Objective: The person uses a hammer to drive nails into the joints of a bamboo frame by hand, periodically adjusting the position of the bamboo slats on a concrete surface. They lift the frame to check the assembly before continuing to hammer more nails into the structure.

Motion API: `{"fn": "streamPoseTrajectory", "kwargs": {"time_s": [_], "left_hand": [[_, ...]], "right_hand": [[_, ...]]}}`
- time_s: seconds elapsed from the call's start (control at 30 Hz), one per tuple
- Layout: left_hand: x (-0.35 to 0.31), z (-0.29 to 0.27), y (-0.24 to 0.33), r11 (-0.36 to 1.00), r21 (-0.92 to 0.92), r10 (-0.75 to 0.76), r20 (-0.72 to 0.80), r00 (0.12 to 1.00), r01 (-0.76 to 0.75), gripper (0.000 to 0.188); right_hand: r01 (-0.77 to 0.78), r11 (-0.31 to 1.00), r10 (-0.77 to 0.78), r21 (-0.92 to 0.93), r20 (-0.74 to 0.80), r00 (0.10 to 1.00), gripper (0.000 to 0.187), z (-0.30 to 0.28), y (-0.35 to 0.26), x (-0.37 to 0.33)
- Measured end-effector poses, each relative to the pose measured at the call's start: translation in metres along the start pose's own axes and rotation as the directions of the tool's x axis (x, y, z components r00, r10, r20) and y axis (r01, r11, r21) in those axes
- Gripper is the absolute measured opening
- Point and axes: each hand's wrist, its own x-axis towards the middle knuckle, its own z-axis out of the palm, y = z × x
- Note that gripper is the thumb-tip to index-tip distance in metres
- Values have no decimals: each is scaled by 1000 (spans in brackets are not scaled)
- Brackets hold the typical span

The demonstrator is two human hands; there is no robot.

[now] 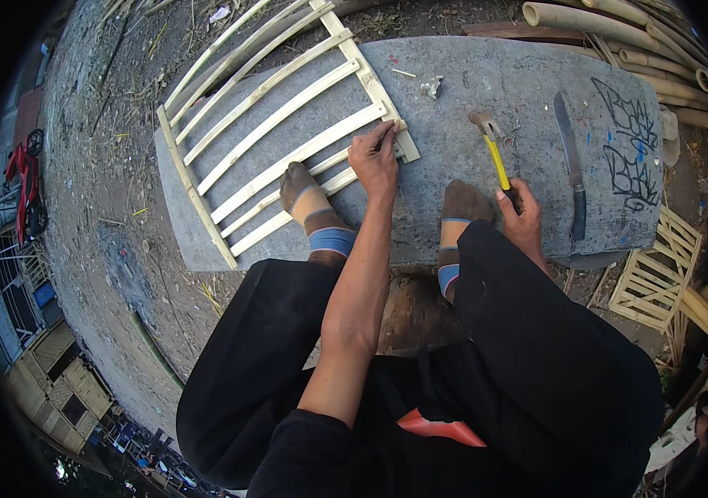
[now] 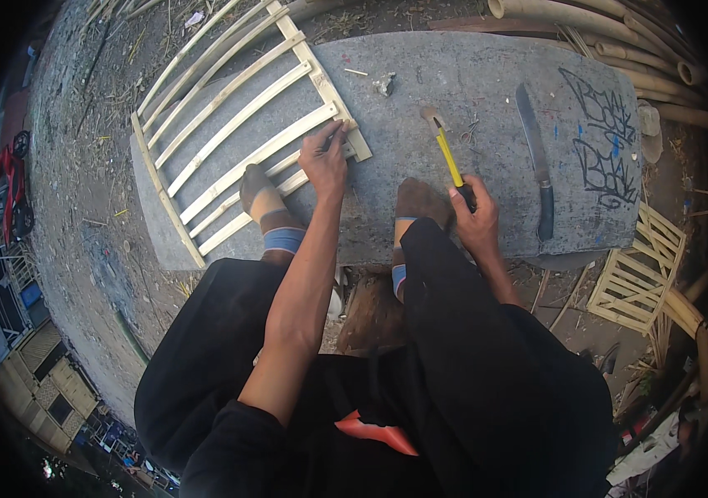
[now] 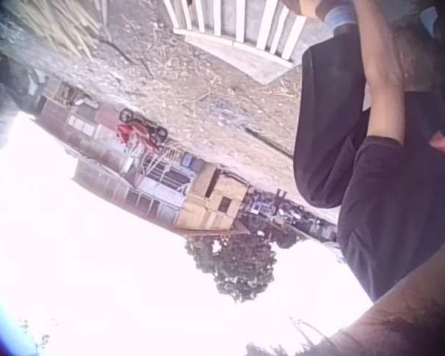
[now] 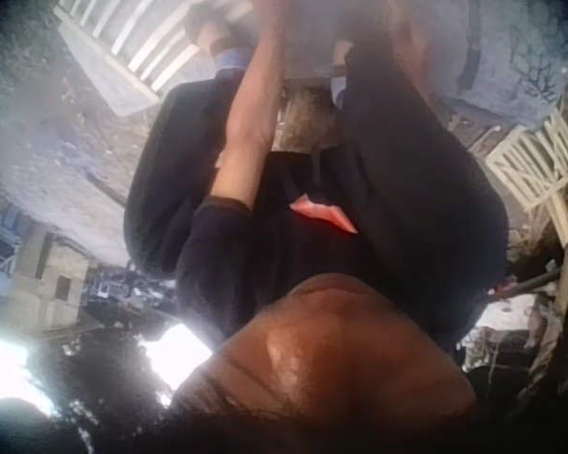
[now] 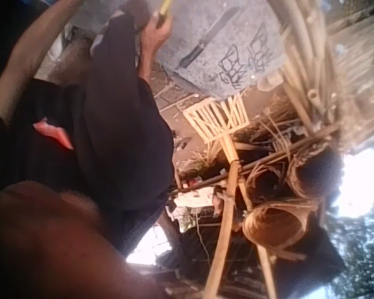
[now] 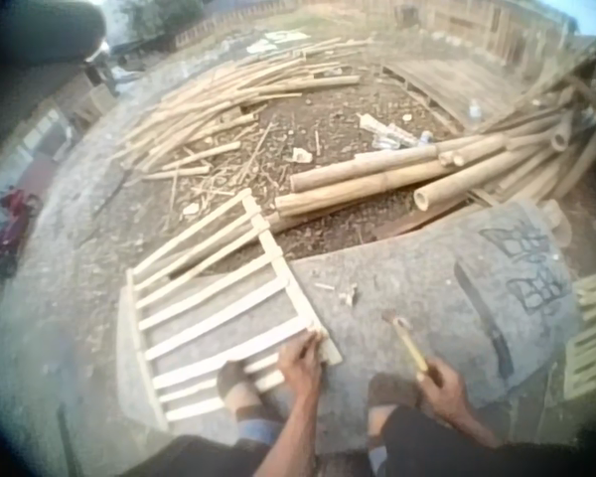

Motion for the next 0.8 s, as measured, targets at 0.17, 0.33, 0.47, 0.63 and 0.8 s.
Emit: {"fn": "streamPoseTrajectory", "kwargs": {"time_s": [0.17,0.33,0.47,0.63,0.8], "left_hand": [[-2,0,2,1000,-13,-22,19,1000,22,14],[-4,-3,0,1000,-14,7,40,999,-6,16],[-2,-1,3,992,-101,-69,10,998,70,17],[-2,-2,-2,997,66,30,64,998,-34,13],[-1,0,-8,986,17,163,8,987,-163,11]], "right_hand": [[18,999,-15,38,-58,998,30,-1,11,-5],[-33,999,33,-38,-9,999,32,-5,-14,-7],[-38,992,47,-121,74,996,34,-2,-27,0],[88,982,-71,-169,107,992,33,3,-44,7],[95,990,-80,-100,150,986,33,15,-48,8]]}}
